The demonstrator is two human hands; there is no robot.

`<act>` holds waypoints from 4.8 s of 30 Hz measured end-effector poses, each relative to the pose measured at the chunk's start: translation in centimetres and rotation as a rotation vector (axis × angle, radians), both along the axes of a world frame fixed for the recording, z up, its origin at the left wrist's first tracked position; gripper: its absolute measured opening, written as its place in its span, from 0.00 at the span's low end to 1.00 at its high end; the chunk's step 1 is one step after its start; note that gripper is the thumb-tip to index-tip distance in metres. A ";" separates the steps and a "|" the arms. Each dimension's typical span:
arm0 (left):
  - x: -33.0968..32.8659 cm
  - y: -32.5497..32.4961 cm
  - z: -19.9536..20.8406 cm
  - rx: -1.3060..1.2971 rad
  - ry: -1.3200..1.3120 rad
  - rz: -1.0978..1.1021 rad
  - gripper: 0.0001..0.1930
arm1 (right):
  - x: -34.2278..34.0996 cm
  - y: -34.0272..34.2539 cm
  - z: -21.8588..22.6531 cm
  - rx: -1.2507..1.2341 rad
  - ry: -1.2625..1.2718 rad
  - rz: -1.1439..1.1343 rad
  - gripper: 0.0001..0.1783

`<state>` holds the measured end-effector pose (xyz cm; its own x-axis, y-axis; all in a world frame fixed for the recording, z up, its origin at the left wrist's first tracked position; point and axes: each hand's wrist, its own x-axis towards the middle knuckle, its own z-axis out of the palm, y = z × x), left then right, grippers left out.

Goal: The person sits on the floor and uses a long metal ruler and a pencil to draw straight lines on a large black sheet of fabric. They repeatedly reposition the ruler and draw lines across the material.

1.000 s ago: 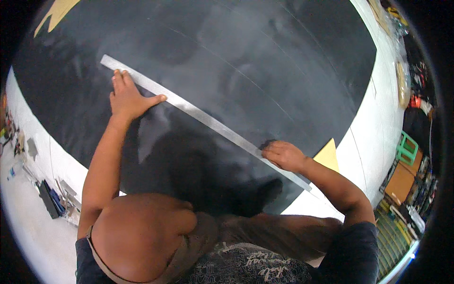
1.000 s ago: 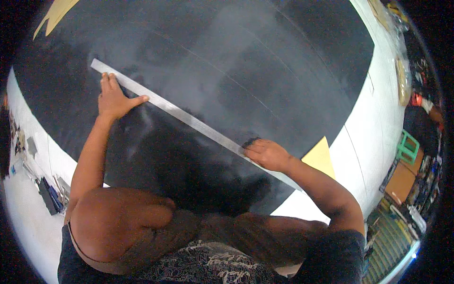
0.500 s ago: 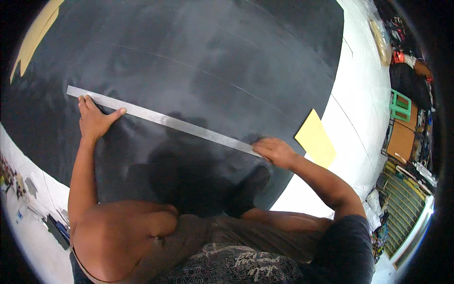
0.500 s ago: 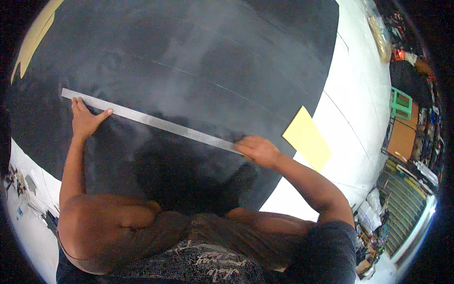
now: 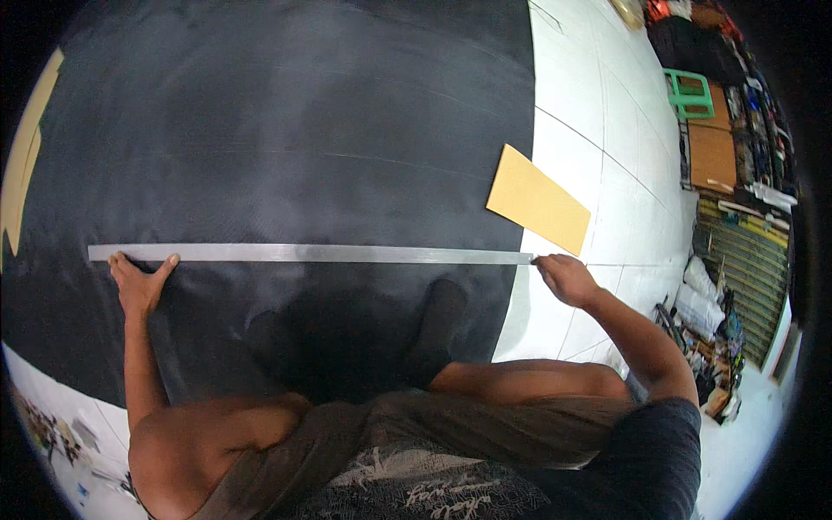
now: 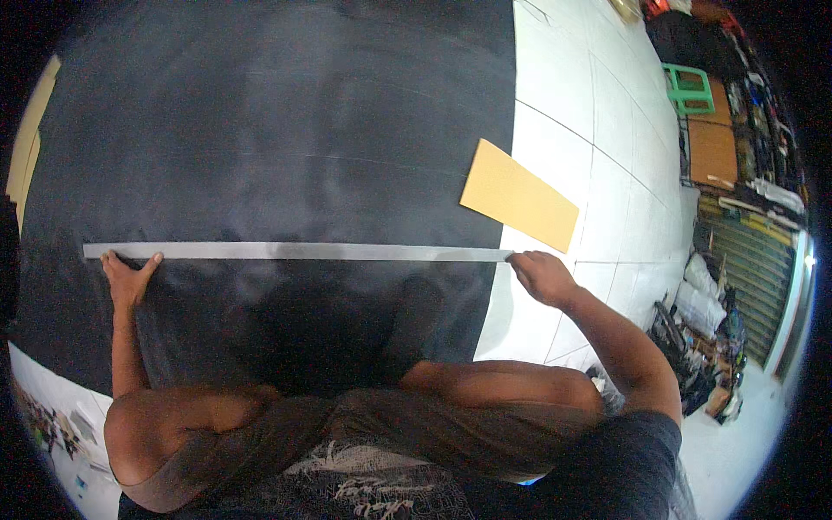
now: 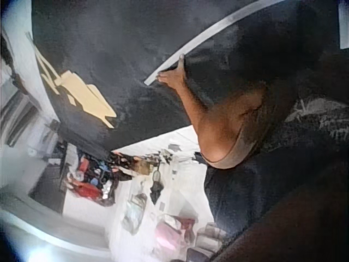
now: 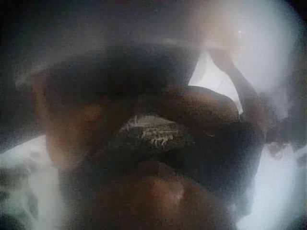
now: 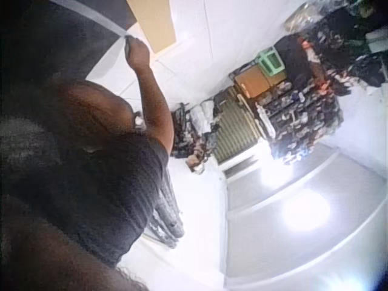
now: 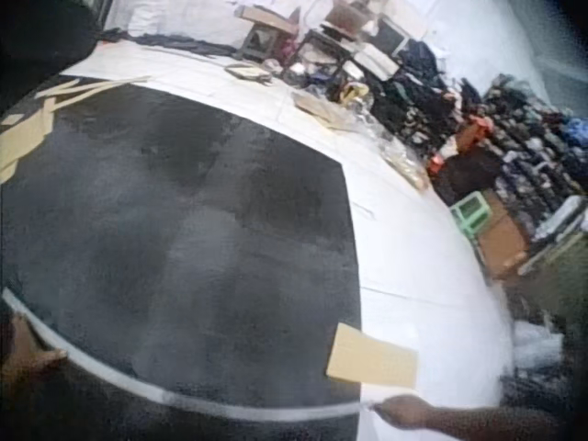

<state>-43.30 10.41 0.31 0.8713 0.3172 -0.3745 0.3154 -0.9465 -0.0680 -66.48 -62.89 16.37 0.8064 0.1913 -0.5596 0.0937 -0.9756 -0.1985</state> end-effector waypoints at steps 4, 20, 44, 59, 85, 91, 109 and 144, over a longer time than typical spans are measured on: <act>-1.1 3.5 -1.6 -0.193 -0.177 0.010 0.69 | -4.3 1.7 3.2 -0.005 0.052 -0.281 0.09; -0.4 3.1 -3.0 -0.166 -0.153 0.010 0.63 | -4.7 8.2 -10.2 0.123 -0.317 -0.313 0.15; -19.7 -5.2 6.5 -0.321 0.019 0.190 0.44 | 13.8 -10.2 -11.8 0.113 -0.451 -0.178 0.24; -45.1 -10.2 12.1 -0.249 0.093 0.661 0.37 | 16.1 -7.4 -13.4 0.200 -0.382 -0.109 0.50; -16.7 -5.3 11.9 -0.369 0.172 0.043 0.38 | 16.2 -8.4 -10.4 0.056 -0.207 -0.167 0.55; -22.8 -4.5 5.5 -0.332 0.037 0.132 0.56 | 12.0 -8.4 -12.7 0.035 -0.355 -0.228 0.53; -33.1 2.0 -0.9 -0.306 -0.061 -0.296 0.40 | -5.2 11.3 -11.1 0.299 -0.114 -0.065 0.18; -39.7 -8.2 -1.8 -0.623 -0.214 -0.616 0.24 | -14.3 12.9 -13.6 0.586 -0.488 -0.033 0.18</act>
